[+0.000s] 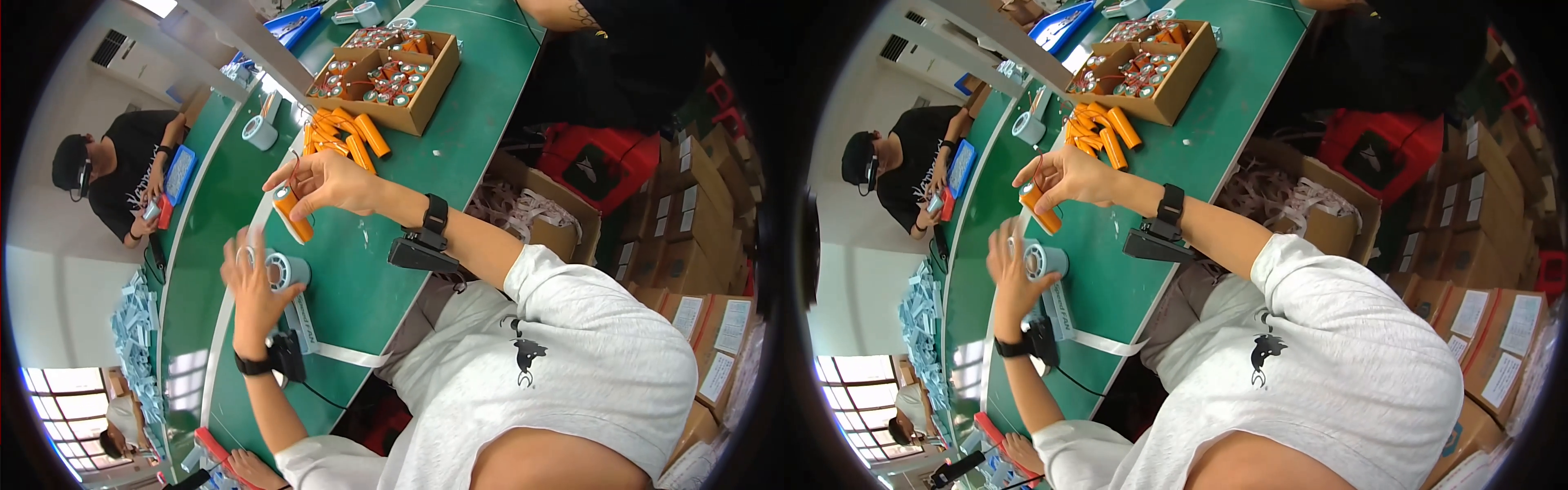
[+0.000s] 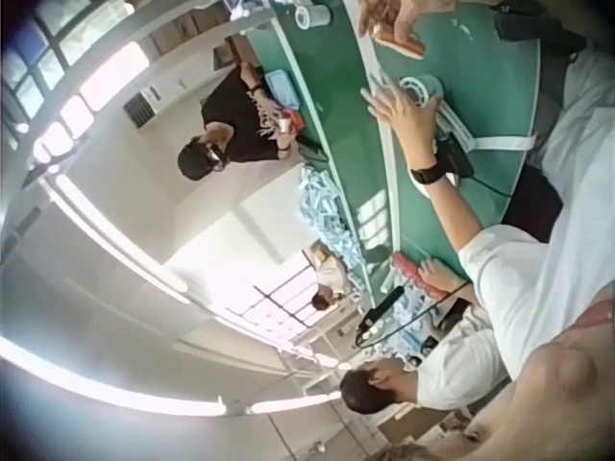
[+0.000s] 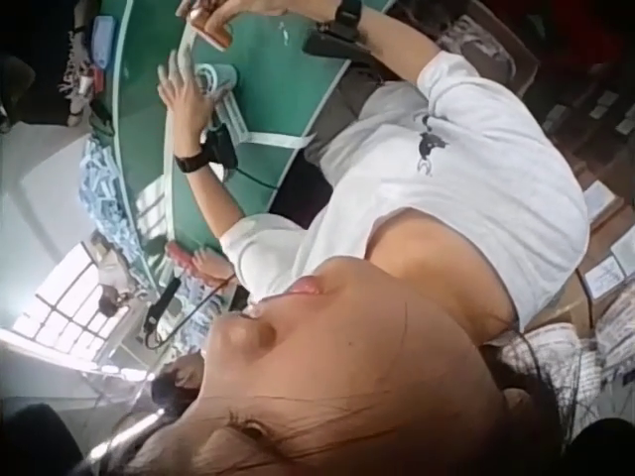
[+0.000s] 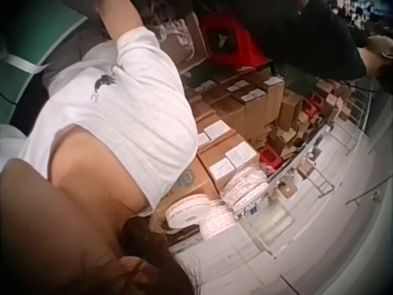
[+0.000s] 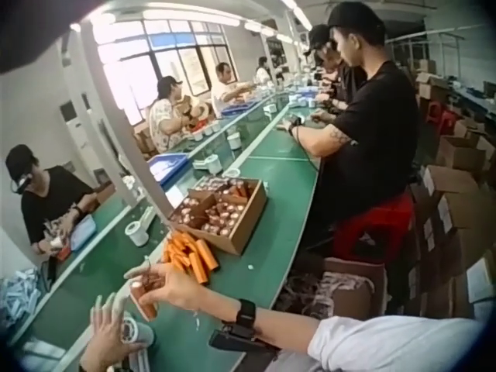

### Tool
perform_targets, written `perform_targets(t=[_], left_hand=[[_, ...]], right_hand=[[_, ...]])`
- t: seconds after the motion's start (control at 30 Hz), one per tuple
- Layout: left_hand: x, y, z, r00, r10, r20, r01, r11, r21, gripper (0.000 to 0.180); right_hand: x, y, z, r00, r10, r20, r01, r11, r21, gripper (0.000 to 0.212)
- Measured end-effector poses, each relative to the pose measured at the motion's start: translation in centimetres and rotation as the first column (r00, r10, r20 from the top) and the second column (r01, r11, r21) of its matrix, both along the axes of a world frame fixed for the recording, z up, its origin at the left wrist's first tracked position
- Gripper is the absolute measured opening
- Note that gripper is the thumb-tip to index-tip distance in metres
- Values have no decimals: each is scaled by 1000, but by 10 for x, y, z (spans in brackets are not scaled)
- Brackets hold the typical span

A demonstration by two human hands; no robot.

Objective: The person assembles handheld fans by applying double-sided tape to batteries, tearing the tape, and pressing the batteries into the fan housings. This process is repeated multiple times, with the person occasionally moving boxes of batteries or rolls of tape to organize the workspace.

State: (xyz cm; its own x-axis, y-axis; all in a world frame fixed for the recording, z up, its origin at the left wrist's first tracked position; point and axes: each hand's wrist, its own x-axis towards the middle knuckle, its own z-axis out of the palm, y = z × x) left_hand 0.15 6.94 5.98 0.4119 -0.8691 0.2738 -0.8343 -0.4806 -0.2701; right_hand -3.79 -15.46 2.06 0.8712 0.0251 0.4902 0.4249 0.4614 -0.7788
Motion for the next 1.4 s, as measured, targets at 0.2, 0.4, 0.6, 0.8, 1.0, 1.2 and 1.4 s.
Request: perform_targets(t=[0.2, 0.4, 0.6, 0.8, 1.0, 1.2, 1.4], left_hand=[[-10, -27, -5, 704, 467, -534, -416, 882, 222, 58], [-28, -19, -6, 922, -83, -379, 1, 977, -213, 38], [-37, -24, -9, 887, -207, -412, 166, 977, -134, 35], [-35, -24, -27, 835, -237, -498, 98, 952, -290, 26], [-37, -26, -30, 929, -236, -285, 198, 968, -154, 19], [-28, -20, -36, 664, -177, -726, -107, 939, -327, 10], [-30, -23, -44, 793, -248, -556, -18, 903, -429, 7]], right_hand=[[-37, -1, 9, 988, -139, 73, 154, 947, -280, 38], [-75, -18, 26, 952, -289, 102, 299, 807, -509, 27], [-82, -18, 30, 957, -272, 101, 280, 773, -569, 21], [-81, -2, 18, 970, -227, 91, 233, 747, -622, 22], [-78, 8, 5, 962, -239, 134, 262, 659, -705, 22], [-86, 12, -5, 907, -305, 290, 415, 533, -737, 15], [-87, 7, 3, 921, -251, 298, 382, 440, -813, 9]])
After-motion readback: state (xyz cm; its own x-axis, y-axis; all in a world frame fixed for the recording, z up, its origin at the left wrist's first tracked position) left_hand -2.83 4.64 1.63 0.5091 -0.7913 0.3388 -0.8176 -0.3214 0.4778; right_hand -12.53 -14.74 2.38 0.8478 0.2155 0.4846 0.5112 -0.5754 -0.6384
